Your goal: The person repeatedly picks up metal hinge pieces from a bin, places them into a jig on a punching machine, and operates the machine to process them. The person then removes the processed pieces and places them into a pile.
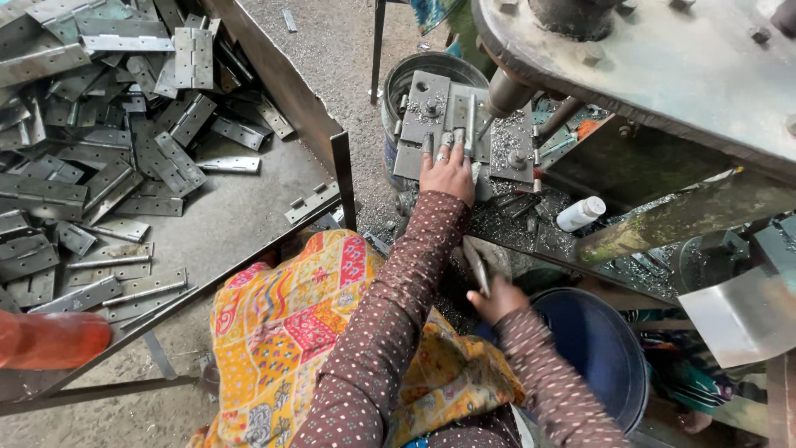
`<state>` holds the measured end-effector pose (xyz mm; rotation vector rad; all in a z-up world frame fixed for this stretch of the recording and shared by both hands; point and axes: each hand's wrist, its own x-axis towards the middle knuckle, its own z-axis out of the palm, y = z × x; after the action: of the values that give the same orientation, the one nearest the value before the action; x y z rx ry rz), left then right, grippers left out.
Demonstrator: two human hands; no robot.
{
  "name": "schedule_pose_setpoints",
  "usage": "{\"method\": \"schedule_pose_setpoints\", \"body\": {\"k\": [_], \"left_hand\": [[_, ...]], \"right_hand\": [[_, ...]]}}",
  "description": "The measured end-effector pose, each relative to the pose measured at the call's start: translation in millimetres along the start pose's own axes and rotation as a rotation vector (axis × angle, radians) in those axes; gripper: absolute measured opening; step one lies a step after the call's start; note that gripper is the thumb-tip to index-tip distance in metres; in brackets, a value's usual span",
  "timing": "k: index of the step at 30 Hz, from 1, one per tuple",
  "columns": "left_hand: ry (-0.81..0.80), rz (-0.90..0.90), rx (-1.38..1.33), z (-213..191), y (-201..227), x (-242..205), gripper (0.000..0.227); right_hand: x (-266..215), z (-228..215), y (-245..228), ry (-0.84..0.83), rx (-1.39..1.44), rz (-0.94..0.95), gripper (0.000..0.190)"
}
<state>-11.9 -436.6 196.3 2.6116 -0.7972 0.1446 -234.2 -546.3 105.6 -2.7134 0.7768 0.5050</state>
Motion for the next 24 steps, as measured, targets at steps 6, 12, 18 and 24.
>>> {"method": "schedule_pose_setpoints", "body": {"k": [6, 12, 18, 24], "left_hand": [[0.006, 0.040, 0.031, -1, -1, -20, 0.035], [0.047, 0.062, 0.102, -5, -9, 10, 0.034], [-0.022, 0.022, 0.050, -1, -16, 30, 0.035], [-0.134, 0.043, 0.066, -13, -20, 33, 0.035]], "right_hand": [[1, 27, 8, 0.030, 0.032, -0.107, 0.071], [12, -43, 10, -0.009, -0.058, -0.171, 0.071], [-3, 37, 11, 0.080, 0.120, -0.044, 0.077], [-4, 14, 9, -0.013, 0.107, -0.127, 0.071]]}}
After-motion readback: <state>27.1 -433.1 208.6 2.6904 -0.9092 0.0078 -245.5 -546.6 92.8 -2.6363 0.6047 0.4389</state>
